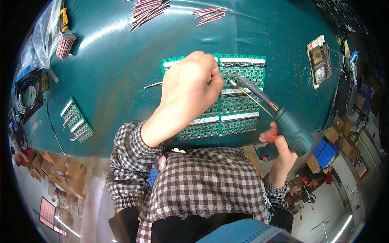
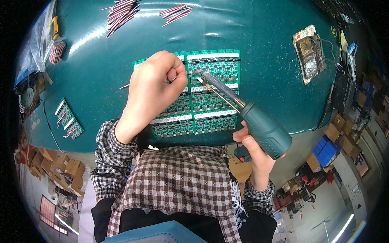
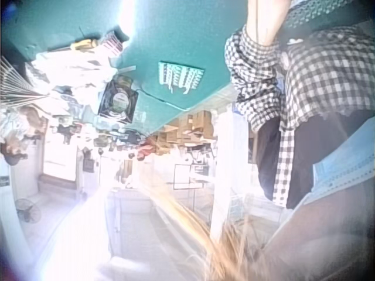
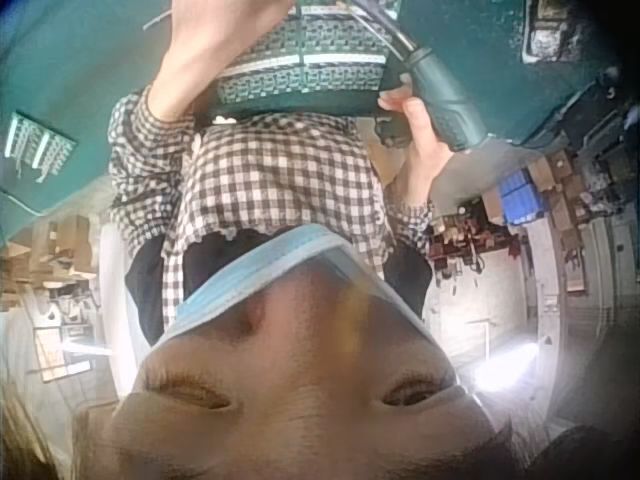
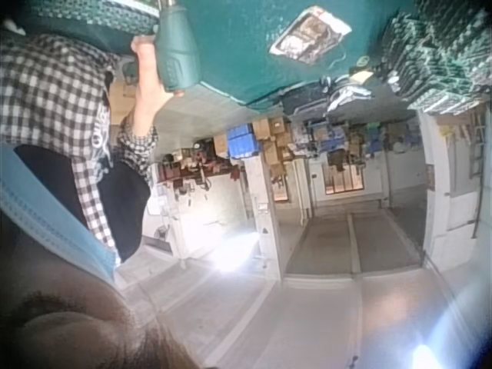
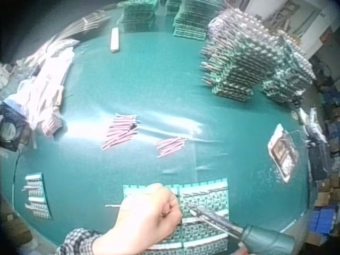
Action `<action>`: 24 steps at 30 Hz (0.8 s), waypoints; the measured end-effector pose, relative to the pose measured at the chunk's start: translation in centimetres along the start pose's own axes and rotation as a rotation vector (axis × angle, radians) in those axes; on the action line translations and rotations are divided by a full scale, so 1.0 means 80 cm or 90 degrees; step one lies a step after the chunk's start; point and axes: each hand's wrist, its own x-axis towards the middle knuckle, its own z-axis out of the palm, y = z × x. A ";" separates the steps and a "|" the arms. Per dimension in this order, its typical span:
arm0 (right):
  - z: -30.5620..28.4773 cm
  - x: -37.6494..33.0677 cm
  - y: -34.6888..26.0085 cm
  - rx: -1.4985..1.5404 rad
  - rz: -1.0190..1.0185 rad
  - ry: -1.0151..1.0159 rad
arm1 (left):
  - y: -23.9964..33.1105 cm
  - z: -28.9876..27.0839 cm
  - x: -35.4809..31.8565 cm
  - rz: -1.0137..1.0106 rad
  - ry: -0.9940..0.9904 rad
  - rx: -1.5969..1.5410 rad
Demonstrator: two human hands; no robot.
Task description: The person solders red and white wires onto a green circuit board using a soldering iron and solder wire. They repeatedly pick wires, place them on the board, apply heat, and add solder to secure connections. The person occasionally lifts the board to inspect the soldered joints before continuing.
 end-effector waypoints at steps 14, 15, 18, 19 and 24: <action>0.005 0.000 0.000 -0.073 -0.024 0.019 | 0.003 0.000 0.001 -0.005 -0.004 0.003; 0.006 -0.001 -0.001 -0.076 -0.023 0.021 | 0.002 0.001 0.001 -0.001 0.001 0.002; 0.005 -0.001 -0.002 -0.057 -0.012 0.012 | 0.002 0.003 0.000 0.005 0.009 0.005; 0.002 -0.002 -0.002 -0.034 -0.003 0.000 | 0.002 0.003 0.000 0.006 0.010 0.006; 0.001 -0.001 -0.003 -0.013 0.008 -0.017 | 0.001 0.004 0.000 0.014 0.022 0.010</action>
